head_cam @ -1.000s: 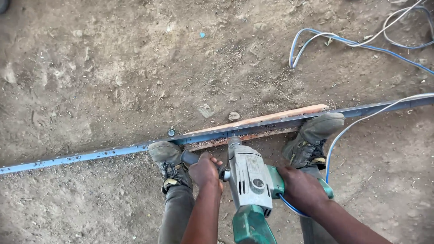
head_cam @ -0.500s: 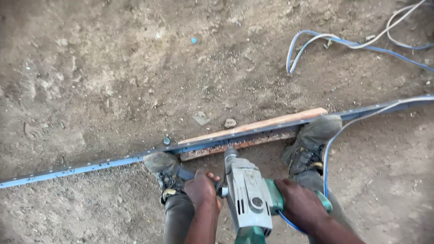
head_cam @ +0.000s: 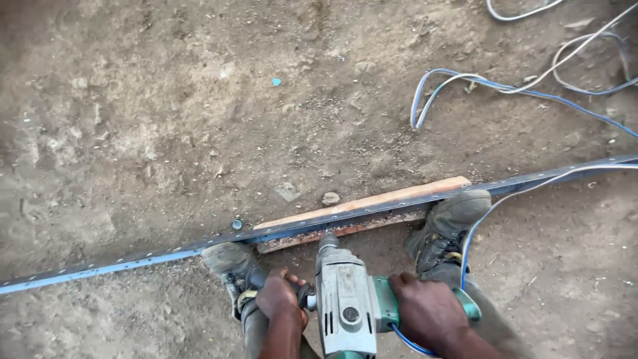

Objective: Using a power drill to create a series of holes in a metal angle bar resting on a wooden support.

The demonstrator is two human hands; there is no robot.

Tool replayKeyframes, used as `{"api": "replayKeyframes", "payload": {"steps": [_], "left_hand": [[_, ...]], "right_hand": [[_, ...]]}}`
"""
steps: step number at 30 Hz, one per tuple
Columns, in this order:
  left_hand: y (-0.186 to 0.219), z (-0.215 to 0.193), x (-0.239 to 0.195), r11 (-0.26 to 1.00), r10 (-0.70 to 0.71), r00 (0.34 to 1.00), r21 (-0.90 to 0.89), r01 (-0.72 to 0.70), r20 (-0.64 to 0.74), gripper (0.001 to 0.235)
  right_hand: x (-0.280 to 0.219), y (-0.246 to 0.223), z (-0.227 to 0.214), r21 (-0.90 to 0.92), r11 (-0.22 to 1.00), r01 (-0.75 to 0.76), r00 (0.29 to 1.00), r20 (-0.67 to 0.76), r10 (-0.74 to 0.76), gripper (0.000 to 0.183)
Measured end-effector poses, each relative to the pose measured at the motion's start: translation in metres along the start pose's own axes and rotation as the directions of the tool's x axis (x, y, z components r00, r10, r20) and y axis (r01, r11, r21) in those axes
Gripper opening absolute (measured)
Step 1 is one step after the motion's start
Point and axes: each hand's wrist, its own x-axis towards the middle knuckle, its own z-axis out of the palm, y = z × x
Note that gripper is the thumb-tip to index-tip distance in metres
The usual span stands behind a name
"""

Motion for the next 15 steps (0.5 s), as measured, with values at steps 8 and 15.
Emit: {"api": "replayKeyframes", "payload": {"steps": [8,15], "left_hand": [[0.016,-0.008,-0.012,0.999,-0.039,0.997,-0.016,0.038,-0.072,0.011],[0.015,-0.005,-0.009,0.998,-0.067,0.994,-0.02,0.066,-0.087,0.01]], "right_hand": [[0.006,-0.009,-0.008,-0.043,0.997,0.056,0.998,0.028,-0.055,0.032],[0.006,-0.009,-0.01,-0.06,0.997,0.054,0.998,0.037,-0.052,0.028]]}}
